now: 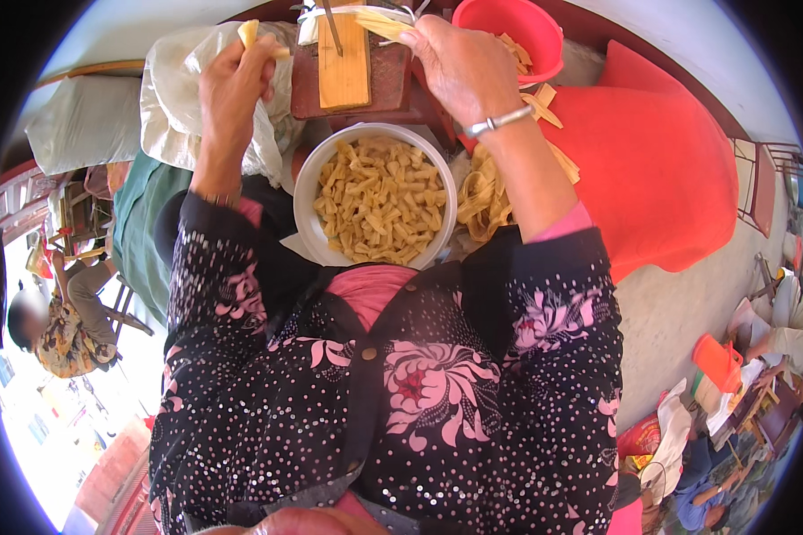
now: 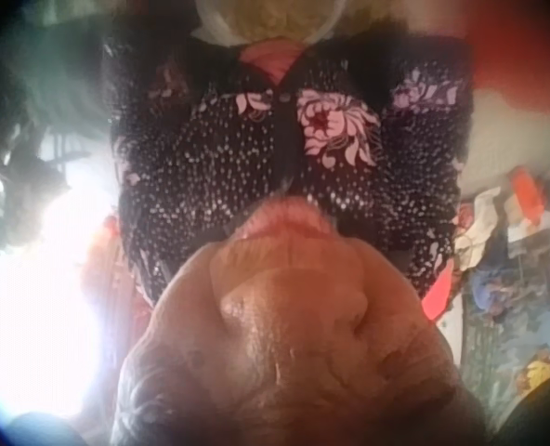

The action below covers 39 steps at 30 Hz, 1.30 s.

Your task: The person shapes yellow food strips by hand and by pressing them against a small wooden block, then places the finished pieces into a white bowl.

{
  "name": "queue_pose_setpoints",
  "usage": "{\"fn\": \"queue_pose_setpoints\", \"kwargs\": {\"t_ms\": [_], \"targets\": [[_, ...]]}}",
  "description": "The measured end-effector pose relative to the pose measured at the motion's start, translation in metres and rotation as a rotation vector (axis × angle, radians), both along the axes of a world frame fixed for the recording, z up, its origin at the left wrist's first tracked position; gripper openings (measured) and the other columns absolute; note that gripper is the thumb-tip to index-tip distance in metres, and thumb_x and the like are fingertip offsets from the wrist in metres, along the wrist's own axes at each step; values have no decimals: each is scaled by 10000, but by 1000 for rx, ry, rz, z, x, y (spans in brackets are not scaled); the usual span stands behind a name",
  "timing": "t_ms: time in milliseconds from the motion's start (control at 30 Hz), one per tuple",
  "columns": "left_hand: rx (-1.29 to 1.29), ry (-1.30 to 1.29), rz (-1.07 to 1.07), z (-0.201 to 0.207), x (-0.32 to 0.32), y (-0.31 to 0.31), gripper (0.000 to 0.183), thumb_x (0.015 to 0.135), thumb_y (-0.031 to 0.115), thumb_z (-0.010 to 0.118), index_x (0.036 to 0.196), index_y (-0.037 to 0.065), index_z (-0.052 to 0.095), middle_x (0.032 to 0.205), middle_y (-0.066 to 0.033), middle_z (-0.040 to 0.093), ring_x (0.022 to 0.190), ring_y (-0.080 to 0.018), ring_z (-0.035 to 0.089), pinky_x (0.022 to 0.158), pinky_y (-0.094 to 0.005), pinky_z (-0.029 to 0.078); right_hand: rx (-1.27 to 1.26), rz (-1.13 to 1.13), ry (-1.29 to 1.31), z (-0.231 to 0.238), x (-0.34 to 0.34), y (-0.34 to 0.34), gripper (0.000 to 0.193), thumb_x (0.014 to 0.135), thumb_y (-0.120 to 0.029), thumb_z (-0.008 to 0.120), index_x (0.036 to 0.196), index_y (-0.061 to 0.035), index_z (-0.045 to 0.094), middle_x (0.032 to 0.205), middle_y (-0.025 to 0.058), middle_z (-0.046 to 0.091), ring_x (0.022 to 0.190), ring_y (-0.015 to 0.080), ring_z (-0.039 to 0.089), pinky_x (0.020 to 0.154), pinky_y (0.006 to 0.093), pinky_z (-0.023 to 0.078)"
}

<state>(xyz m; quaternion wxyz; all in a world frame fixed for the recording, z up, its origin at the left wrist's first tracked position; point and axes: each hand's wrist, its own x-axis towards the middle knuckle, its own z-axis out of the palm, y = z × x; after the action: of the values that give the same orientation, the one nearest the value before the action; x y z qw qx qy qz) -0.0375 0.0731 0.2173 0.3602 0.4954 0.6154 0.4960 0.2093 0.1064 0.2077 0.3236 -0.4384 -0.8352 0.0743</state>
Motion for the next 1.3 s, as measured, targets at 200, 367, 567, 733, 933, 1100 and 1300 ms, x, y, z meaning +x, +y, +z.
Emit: {"fn": "queue_pose_setpoints", "kwargs": {"t_ms": [200, 367, 567, 733, 933, 1100, 1300], "targets": [[-503, 84, -331, -2, 27, -92, 377, 913, 390, 530, 913, 26, 625, 601, -19, 569, 464, -53, 470, 435, -194, 377, -19, 225, 113, 12, -19, -76, 173, 866, -272, 552, 774, -127, 536, 629, 53, 528, 574, 237, 578, 463, 339, 431], [-359, -295, -604, -65, 37, -138, 389, 902, 295, 576, 1119, -26, 540, 975, -131, 626, 856, -174, 614, 749, -305, 496, -202, 435, 159, -5, -40, -130, 218, 831, -260, 609, 756, -85, 504, 628, 71, 518, 565, 236, 565, 472, 333, 440], [-481, -433, -603, -81, 52, -136, 490, 951, 366, 446, 1255, -18, 440, 1080, -134, 594, 1008, -210, 567, 925, -366, 440, -438, 521, 182, -23, -46, -157, 215, 863, -253, 572, 781, -67, 502, 649, 115, 534, 613, 310, 571, 517, 386, 433], [-780, -1268, -471, -85, 56, -122, 466, 982, 355, 355, 1262, -10, 427, 965, -114, 611, 850, -187, 600, 882, -383, 466, -813, 599, 229, -29, -49, -171, 201, 900, -246, 541, 834, -56, 533, 641, 143, 526, 582, 324, 550, 539, 383, 413], [-860, -942, -255, -112, 37, -126, 319, 910, 325, 530, 1054, 40, 533, 815, -37, 565, 674, -134, 524, 619, -271, 459, -1003, 620, 579, -37, -53, -166, 206, 941, -242, 502, 935, -52, 581, 625, 38, 558, 528, 110, 523, 478, 237, 403], [-596, -1615, -513, -101, 25, -128, 365, 915, 273, 370, 1056, -27, 523, 864, -100, 609, 757, -233, 612, 659, -361, 498, -1018, 235, 767, -23, -49, -143, 242, 932, -202, 490, 846, 20, 537, 715, 92, 622, 693, 185, 648, 634, 274, 501], [-678, -1458, -463, -85, 34, -129, 305, 887, 205, 406, 1043, -32, 516, 818, -94, 599, 733, -236, 602, 685, -433, 489, -661, 204, 677, -53, -51, -127, 270, 943, -228, 465, 1039, -4, 579, 841, 126, 647, 668, 208, 661, 588, 287, 511]]}}
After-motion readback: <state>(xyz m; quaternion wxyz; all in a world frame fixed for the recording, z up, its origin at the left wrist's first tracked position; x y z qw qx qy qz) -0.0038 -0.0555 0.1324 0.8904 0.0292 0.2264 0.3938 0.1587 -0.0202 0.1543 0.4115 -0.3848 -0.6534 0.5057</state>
